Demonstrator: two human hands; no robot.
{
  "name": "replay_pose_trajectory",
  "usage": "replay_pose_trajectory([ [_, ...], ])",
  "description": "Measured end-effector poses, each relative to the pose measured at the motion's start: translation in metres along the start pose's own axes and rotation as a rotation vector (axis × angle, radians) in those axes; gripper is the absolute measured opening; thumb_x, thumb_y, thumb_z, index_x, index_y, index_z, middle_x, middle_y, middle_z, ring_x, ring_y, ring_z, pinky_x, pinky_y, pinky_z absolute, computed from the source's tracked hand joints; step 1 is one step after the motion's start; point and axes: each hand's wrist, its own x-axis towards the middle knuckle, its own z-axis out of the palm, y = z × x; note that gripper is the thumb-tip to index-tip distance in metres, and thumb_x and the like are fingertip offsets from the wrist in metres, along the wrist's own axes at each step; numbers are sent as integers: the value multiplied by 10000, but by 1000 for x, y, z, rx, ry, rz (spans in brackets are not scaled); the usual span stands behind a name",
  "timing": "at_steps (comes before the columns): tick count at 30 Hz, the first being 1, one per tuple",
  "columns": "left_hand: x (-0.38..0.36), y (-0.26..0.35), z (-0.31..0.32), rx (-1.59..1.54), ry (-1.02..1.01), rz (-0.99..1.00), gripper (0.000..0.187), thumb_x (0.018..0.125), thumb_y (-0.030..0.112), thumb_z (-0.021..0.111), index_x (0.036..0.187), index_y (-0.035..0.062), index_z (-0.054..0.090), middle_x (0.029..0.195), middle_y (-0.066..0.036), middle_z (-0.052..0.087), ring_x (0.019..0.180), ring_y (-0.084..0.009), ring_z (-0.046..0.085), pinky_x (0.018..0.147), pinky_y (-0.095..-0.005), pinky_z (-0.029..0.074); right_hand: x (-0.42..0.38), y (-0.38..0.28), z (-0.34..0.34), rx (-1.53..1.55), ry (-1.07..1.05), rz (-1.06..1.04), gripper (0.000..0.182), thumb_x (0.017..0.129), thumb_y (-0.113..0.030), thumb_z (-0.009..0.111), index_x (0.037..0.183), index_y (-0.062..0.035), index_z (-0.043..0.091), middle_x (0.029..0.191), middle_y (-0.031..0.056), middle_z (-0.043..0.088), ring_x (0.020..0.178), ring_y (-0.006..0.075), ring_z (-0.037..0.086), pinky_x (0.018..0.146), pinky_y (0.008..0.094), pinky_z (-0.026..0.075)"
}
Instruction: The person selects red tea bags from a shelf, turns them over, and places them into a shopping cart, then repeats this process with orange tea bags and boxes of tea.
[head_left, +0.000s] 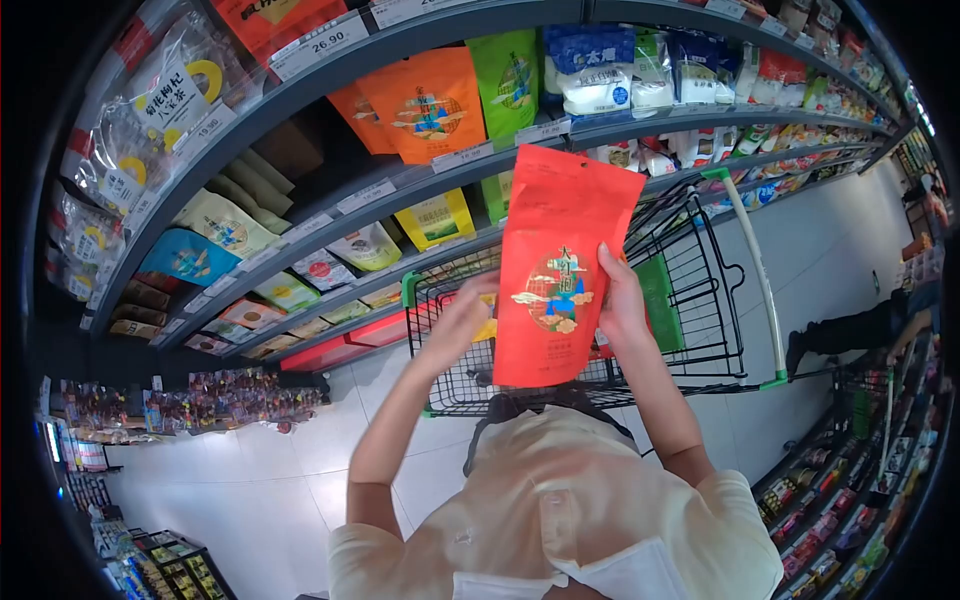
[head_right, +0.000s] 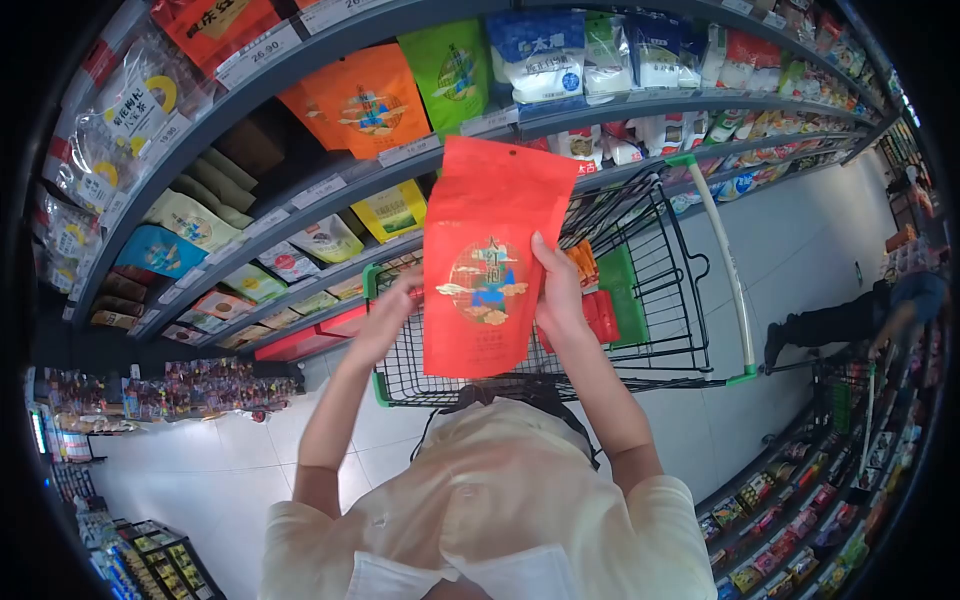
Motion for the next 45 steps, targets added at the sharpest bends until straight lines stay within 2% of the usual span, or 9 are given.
replay_pose_trajectory([
  [3,-22,10,25,89,171,-86,280,914,216,406,1023,4,552,1339,-137,307,1246,-233,281,1001,-347,236,5,5,10,-13,-12,36,323,873,-225,506,1097,8,500,1050,88,572,938,171,561,807,327,453],
  [7,-36,-11,3,-581,380,-120,277,915,234,419,914,-2,564,1260,-131,432,1175,-230,405,966,-361,298,5,14,17,3,-66,103,316,871,-225,515,1076,15,521,1032,86,583,911,157,569,797,312,457],
  [12,-47,2,25,-437,416,-173,417,895,331,456,1191,40,422,1183,-84,486,1097,-169,454,945,-329,317,-2,26,32,-95,-18,51,284,854,-214,551,1020,16,563,1001,77,598,880,135,573,782,282,457],
  [15,-48,-6,19,-63,374,-71,379,906,286,447,1187,32,449,1111,-55,531,1026,-139,496,893,-288,359,3,33,33,-103,-15,41,278,851,-206,558,1022,13,563,999,77,599,874,130,574,777,276,455],
  [18,-45,0,16,-207,446,-184,293,908,221,446,1124,33,504,1047,-42,575,952,-111,538,833,-253,408,5,31,34,-85,-73,103,297,854,-204,553,1067,2,535,1039,76,582,892,129,568,781,276,453],
  [21,-43,1,7,-502,631,-138,227,907,178,444,1049,37,550,985,-34,604,897,-93,561,777,-231,440,-1,23,38,-72,-221,154,349,850,-195,555,1138,-13,478,1101,70,549,945,134,553,805,284,449],
  [25,-40,11,-4,-800,701,-2,256,907,212,444,1099,49,485,1065,-56,564,946,-127,556,812,-288,462,-14,27,34,-149,-380,238,435,828,-142,574,1210,-25,401,1156,59,514,1037,152,516,872,304,422],
  [34,-52,24,-40,-638,767,115,256,924,235,405,1045,31,500,1044,-83,572,921,-159,574,780,-306,492,-20,50,25,-278,-229,-104,432,764,-27,590,1164,-13,426,1121,90,532,1004,165,535,857,308,435],
  [45,-70,33,-71,-557,784,170,198,925,212,409,954,43,507,993,-68,588,872,-123,580,750,-267,489,-27,40,29,-262,-237,-129,379,754,-72,586,1108,13,481,1038,96,569,929,152,560,802,271,451],
])
